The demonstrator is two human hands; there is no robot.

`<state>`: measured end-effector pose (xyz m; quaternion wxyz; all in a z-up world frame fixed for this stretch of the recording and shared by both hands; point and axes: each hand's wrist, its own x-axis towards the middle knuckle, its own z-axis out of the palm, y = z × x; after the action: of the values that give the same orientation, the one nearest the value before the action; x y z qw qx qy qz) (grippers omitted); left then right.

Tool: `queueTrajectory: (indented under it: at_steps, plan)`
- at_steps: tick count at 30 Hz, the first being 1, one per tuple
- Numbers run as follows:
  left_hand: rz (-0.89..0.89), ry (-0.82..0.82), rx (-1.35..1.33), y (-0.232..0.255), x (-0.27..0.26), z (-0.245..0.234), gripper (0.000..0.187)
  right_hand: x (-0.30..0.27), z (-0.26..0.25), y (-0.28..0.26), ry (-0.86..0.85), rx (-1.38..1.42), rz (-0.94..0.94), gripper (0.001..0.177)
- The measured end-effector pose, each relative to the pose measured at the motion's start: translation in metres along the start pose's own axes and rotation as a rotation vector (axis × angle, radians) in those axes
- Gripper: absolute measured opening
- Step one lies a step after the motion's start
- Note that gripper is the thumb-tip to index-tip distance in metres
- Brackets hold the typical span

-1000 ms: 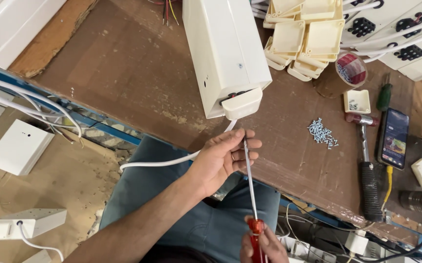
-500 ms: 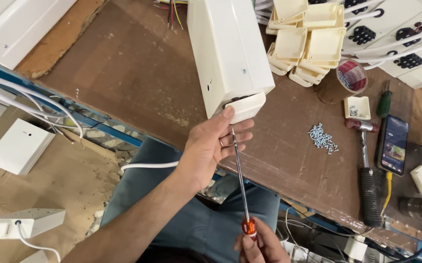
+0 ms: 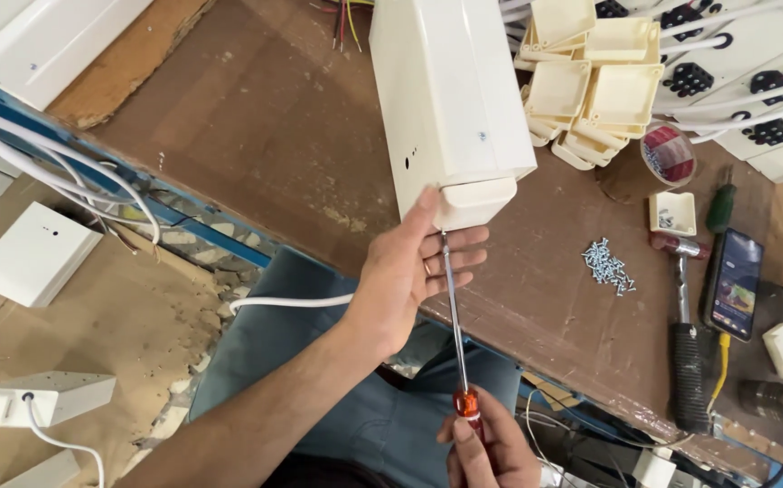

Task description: Assembling and securing plastic covers onto electronic units using a screwdriver.

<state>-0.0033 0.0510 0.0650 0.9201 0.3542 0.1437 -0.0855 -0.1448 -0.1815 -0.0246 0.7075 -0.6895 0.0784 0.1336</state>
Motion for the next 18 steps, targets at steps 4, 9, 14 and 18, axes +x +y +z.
queueTrajectory:
  at_steps: [4,9,14,18]
  plan:
    - [-0.079,0.005,-0.044,0.007,0.007,0.002,0.072,0.004,-0.01,0.008,0.0,-0.028,0.016,0.049]
    - [0.007,-0.011,-0.079,-0.002,0.003,0.001,0.069,0.006,-0.005,-0.004,0.023,-0.122,0.029,0.05]
    - [0.056,-0.022,-0.091,-0.011,0.003,-0.004,0.067,0.006,-0.006,-0.009,0.055,-0.124,0.091,0.05]
    - [0.063,0.004,-0.139,-0.017,0.003,-0.002,0.057,0.01,-0.019,-0.005,0.015,-0.222,0.07,0.052]
